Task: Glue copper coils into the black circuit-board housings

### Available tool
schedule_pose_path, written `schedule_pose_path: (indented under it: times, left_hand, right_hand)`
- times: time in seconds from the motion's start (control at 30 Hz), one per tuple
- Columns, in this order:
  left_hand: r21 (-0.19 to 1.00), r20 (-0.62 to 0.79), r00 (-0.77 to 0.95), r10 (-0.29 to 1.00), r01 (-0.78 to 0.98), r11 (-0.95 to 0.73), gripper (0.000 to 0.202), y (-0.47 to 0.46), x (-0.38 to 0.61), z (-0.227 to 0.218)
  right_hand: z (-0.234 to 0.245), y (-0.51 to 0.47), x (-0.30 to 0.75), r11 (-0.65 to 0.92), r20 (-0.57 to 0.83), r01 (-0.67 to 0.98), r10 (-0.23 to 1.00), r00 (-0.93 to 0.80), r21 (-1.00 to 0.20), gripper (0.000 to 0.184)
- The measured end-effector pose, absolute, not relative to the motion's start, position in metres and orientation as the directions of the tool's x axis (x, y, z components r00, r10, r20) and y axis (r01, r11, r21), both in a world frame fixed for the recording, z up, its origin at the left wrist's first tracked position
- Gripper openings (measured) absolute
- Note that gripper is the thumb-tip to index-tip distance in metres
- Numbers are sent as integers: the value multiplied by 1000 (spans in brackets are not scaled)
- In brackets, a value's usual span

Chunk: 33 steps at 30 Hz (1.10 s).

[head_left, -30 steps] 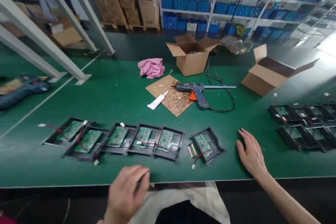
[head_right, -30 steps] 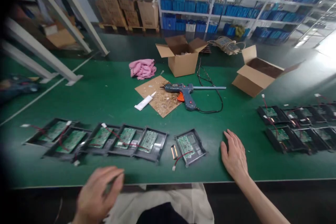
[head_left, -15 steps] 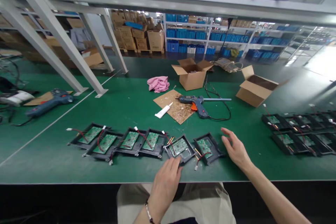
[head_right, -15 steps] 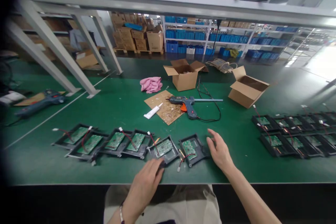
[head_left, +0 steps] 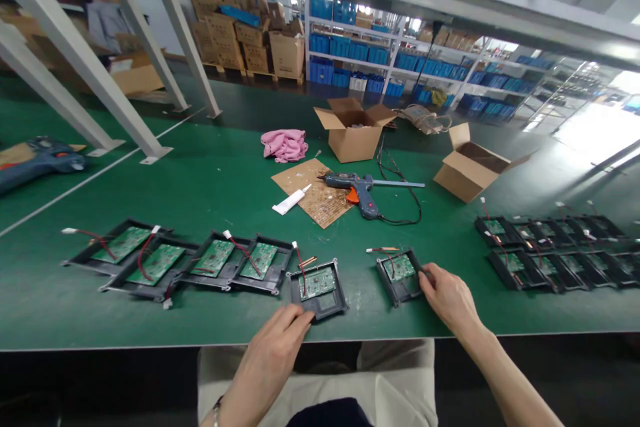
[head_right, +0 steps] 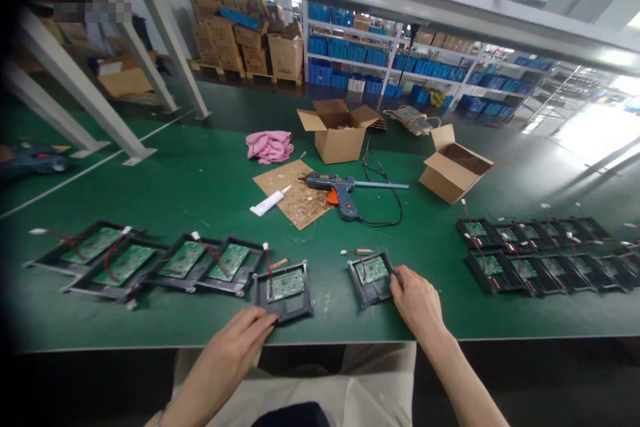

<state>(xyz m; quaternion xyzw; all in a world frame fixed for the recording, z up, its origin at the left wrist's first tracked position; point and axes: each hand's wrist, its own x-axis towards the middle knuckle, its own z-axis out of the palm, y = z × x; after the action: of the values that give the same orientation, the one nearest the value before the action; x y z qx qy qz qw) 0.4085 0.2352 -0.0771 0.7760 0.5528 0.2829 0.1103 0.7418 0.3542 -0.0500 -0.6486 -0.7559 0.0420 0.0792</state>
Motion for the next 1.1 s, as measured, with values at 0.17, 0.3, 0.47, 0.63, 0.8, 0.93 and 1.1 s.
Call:
schedule_pose_path:
  times: [0.17, 0.3, 0.47, 0.63, 0.8, 0.93, 1.1]
  left_hand:
    - [496, 246, 257, 935, 795, -349, 22, 245, 435, -72]
    - [474, 196, 309, 931, 801, -365, 21, 259, 461, -66]
    - [410, 297, 186, 937, 861, -301, 29, 263, 451, -61]
    - [283, 315, -241, 918, 947, 151, 34, 255, 408, -67]
    - [339, 218, -97, 971, 941, 18, 30, 242, 399, -69]
    - [366, 234, 45, 971, 921, -131, 30, 229, 390, -64]
    - [390, 220, 187, 957, 883, -262, 34, 222, 367, -64]
  right_hand:
    - [-51, 336, 742, 78, 14, 983, 997, -77, -165, 21]
    - [-50, 331, 730, 110, -38, 977, 992, -119, -183, 23]
    - [-55, 327, 746, 83, -116, 975, 987, -109, -204, 31]
    - [-71, 326, 776, 8, -215, 992, 976, -36, -128, 40]
    - [-68, 331, 778, -20, -251, 994, 968, -7, -106, 43]
    - [-59, 335, 770, -12, -243, 997, 970, -6, -70, 44]
    - [-57, 333, 765, 35, -183, 998, 982, -44, -54, 42]
